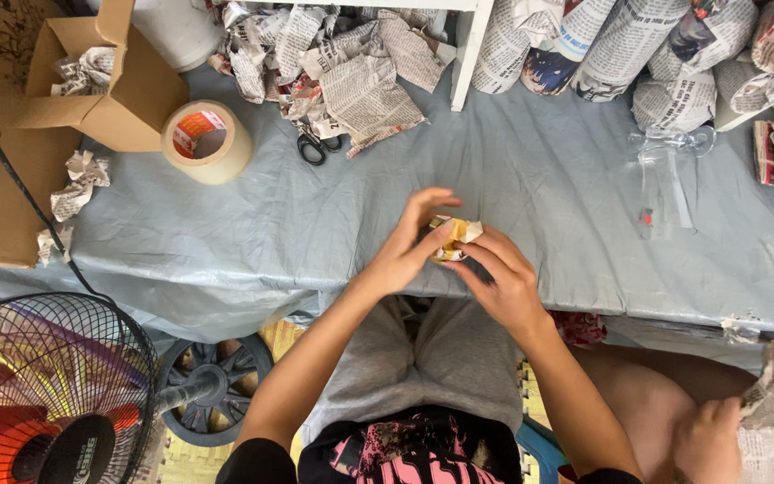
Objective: The person tears sheets of newspaper, wraps small plastic containers with the paper, crumples additional newspaper pieces, and places the wrapped items onto a shelf with other finished wrapped objects.
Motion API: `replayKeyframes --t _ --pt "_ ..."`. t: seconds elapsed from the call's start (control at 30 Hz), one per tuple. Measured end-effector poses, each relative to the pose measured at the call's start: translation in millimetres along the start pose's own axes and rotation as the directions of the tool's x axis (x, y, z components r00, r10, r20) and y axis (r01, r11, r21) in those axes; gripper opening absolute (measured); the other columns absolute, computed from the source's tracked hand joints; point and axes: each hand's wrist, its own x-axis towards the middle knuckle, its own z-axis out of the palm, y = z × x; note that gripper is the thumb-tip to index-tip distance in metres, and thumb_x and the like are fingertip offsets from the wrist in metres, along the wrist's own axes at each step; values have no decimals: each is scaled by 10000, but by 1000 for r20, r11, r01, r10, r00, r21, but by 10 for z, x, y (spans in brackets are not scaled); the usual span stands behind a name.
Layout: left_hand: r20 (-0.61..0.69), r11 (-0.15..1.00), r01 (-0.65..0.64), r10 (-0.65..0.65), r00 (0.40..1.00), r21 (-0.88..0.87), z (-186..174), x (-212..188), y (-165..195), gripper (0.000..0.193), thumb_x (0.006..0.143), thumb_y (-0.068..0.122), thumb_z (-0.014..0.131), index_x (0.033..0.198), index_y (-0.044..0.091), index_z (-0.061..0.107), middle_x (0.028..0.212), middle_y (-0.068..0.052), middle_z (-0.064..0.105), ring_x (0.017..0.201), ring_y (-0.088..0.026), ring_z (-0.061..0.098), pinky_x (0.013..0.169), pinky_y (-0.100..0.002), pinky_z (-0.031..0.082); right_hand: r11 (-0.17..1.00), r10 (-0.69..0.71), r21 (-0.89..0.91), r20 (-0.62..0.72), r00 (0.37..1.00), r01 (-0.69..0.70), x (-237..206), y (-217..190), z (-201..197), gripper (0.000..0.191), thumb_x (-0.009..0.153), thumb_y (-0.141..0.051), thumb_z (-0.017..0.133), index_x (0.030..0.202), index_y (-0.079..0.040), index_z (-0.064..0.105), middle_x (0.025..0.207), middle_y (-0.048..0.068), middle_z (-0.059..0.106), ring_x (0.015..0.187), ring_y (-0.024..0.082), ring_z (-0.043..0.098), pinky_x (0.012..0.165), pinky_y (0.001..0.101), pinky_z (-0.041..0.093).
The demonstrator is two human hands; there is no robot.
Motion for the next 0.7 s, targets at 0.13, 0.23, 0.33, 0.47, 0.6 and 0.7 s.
replayKeyframes --t 0.13,0.23,0.33,0.47,0.6,0.7 --pt "-75 994 -104 106 992 30 28 15 -104 207 1013 -10 665 1198 68 616 1250 -112 635 1146 -205 663 981 -308 535 997 54 60 -11 998 -53 4 15 -6 454 796 -83 918 1157 -63 643 1230 156 697 1203 306 689 995 383 578" --pt "-94 976 -137 154 984 171 47 2 -87 153 967 -19 704 1107 43 710 1164 -109 694 1062 -213 709 922 -315 562 983 117 138 18 993 -118 7 35 -4 542 805 -81 917 1245 -52 602 1157 103 720 1170 276 704 1016 383 580" --pt "-106 959 -174 202 974 223 47 11 -12 123 970 16 700 1092 29 709 1125 -106 717 1032 -225 724 906 -329 576 986 112 123 -1 994 -111 -24 66 -16 566 762 -57 911 1255 -4 637 1162 137 719 1128 260 706 981 377 583" --pt "-2 935 -290 297 955 204 -26 -58 119 206 957 -9 602 1144 -2 688 1209 -143 695 1113 -286 689 984 -376 544 825 294 467 127 947 -319 -108 172 -84 449 803 32 855 1217 21 682 1234 154 716 1136 218 707 991 363 589" --pt "-60 927 -306 325 944 215 -17 -56 142 172 1002 91 558 1011 -9 698 1105 -139 720 934 -243 662 855 -377 524 493 372 724 326 869 -482 -166 250 -24 437 821 115 793 1235 45 672 1236 138 714 1165 210 687 1047 394 569" --pt "-170 927 -247 302 938 282 12 -35 87 277 1069 118 524 854 9 662 933 -100 710 869 -243 626 820 -384 504 327 411 800 359 838 -503 -168 204 111 439 843 145 772 1246 42 631 1215 123 684 1160 216 672 1029 409 582"
